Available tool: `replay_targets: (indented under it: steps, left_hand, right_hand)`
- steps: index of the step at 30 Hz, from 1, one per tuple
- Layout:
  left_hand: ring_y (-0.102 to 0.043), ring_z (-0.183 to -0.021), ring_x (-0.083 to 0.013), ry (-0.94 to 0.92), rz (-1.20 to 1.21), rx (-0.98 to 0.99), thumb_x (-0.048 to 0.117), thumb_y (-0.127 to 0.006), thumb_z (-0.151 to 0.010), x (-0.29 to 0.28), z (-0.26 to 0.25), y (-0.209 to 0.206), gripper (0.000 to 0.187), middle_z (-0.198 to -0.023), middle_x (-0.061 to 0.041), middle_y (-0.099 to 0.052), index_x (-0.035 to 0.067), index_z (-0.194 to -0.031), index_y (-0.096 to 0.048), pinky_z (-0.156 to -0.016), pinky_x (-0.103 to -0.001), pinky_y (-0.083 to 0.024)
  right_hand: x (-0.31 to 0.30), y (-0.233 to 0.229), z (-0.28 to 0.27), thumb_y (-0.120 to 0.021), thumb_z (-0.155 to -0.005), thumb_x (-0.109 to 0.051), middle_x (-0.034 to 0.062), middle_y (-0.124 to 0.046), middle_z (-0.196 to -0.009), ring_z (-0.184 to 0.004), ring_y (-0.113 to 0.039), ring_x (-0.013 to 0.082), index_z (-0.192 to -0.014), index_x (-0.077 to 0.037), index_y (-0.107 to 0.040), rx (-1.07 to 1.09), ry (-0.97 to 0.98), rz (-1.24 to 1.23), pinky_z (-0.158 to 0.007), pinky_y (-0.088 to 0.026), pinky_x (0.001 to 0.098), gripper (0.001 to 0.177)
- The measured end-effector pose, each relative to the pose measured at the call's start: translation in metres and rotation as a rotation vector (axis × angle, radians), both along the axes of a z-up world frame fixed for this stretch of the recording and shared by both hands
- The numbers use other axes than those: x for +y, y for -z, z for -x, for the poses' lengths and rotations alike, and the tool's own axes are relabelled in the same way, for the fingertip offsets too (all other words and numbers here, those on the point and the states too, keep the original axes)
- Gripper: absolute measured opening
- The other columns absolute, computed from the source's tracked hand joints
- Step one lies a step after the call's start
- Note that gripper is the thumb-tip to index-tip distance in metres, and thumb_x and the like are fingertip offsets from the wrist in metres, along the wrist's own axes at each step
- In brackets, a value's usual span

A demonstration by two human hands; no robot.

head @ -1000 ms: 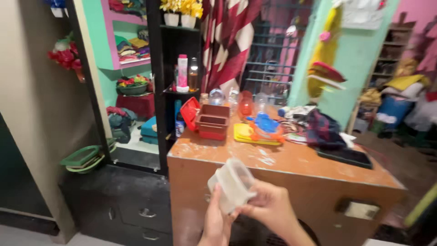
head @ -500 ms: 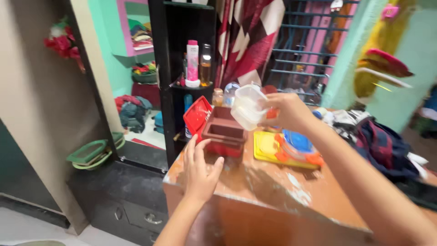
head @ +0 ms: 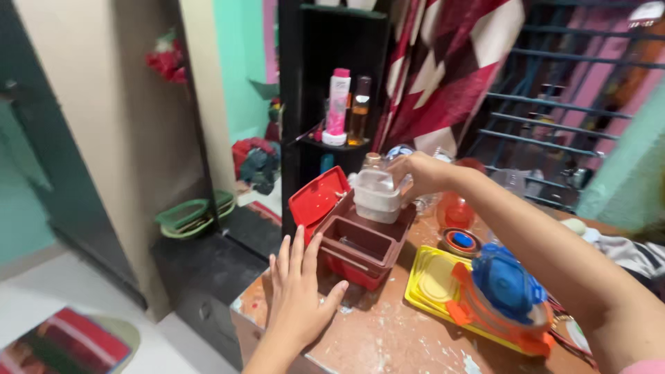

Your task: The person moves various plastic and metal containers from a floral bedspread to a wooden cabinet, then opens and closes several large storage jars on the floor containing grains. The person handles lids, bowls, and containers one at a time, placing them on the cabinet or floor.

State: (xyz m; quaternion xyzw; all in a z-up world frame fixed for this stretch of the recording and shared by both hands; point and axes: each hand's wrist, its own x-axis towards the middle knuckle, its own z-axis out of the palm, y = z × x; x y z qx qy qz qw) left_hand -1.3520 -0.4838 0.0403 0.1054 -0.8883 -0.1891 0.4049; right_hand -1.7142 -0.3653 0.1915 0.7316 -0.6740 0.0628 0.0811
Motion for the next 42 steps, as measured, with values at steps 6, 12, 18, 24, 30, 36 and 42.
replay_targets:
  steps: [6,12,18,24,30,36,42]
  left_hand:
    - [-0.015,-0.149,-0.0464,-0.026,0.010,-0.020,0.045,-0.080,-0.075,0.008,-0.007,-0.008,0.102,-0.165,-0.020,-0.017,0.013,-0.157,-0.027,-0.117,-0.064,-0.012]
    - [-0.016,-0.150,-0.0465,-0.055,0.045,-0.043,0.049,-0.082,-0.073,0.011,-0.007,-0.007,0.107,-0.165,-0.021,-0.017,0.014,-0.158,-0.026,-0.117,-0.063,-0.013]
    - [-0.017,-0.150,-0.0452,-0.064,0.061,-0.093,0.051,-0.082,-0.071,0.016,-0.008,-0.009,0.109,-0.164,-0.022,-0.020,0.016,-0.158,-0.026,-0.118,-0.061,-0.014]
    - [-0.020,-0.151,-0.0448,-0.040,0.074,-0.062,0.049,-0.082,-0.072,0.014,-0.009,-0.008,0.106,-0.165,-0.021,-0.024,0.015,-0.157,-0.030,-0.119,-0.059,-0.018]
    - [-0.024,-0.149,-0.0452,-0.036,0.090,-0.027,0.048,-0.081,-0.072,0.013,-0.009,-0.008,0.101,-0.164,-0.021,-0.028,0.014,-0.156,-0.036,-0.118,-0.057,-0.024]
    - [-0.025,-0.148,-0.0458,-0.025,0.104,0.004,0.047,-0.082,-0.072,0.014,-0.009,-0.008,0.099,-0.163,-0.022,-0.029,0.012,-0.155,-0.038,-0.117,-0.056,-0.026]
    - [-0.026,-0.149,-0.0454,-0.010,0.094,0.016,0.045,-0.082,-0.073,0.014,-0.010,-0.008,0.098,-0.163,-0.022,-0.030,0.012,-0.154,-0.039,-0.117,-0.056,-0.027]
  right_hand:
    - [-0.013,0.006,0.007,-0.098,-0.052,-0.023,0.0202,-0.063,-0.136,-0.128,-0.059,0.0376,-0.088,-0.007,-0.082,-0.027,-0.111,-0.072,-0.102,-0.049,0.0439,0.043]
    - [0.000,-0.004,-0.015,-0.095,-0.059,-0.035,0.0161,-0.064,-0.137,-0.126,-0.061,0.0341,-0.092,-0.010,-0.084,-0.086,-0.043,-0.049,-0.103,-0.048,0.0424,0.042]
    - [0.005,0.000,-0.031,-0.086,-0.069,-0.042,0.0089,-0.078,-0.100,-0.094,-0.074,0.0246,-0.087,-0.011,-0.081,-0.145,0.067,0.041,-0.084,-0.055,0.0370,0.036]
    - [0.009,0.009,-0.032,-0.085,-0.066,-0.038,0.0092,-0.075,-0.083,-0.080,-0.073,0.0207,-0.088,-0.009,-0.076,-0.284,0.242,0.149,-0.074,-0.057,0.0349,0.038]
    - [0.011,0.013,-0.041,-0.083,-0.062,-0.031,0.0197,-0.065,-0.115,-0.102,-0.068,0.0325,-0.124,-0.001,-0.055,-0.234,0.244,0.086,-0.090,-0.053,0.0407,0.074]
    - [0.013,0.020,-0.052,-0.083,-0.059,-0.034,0.0269,-0.058,-0.131,-0.122,-0.060,0.0382,-0.144,0.001,-0.039,-0.197,0.366,-0.046,-0.104,-0.048,0.0429,0.102]
    - [0.007,0.021,-0.052,-0.084,-0.056,-0.038,0.0274,-0.058,-0.132,-0.119,-0.061,0.0406,-0.142,0.003,-0.045,-0.043,0.240,-0.026,-0.100,-0.049,0.0444,0.103]
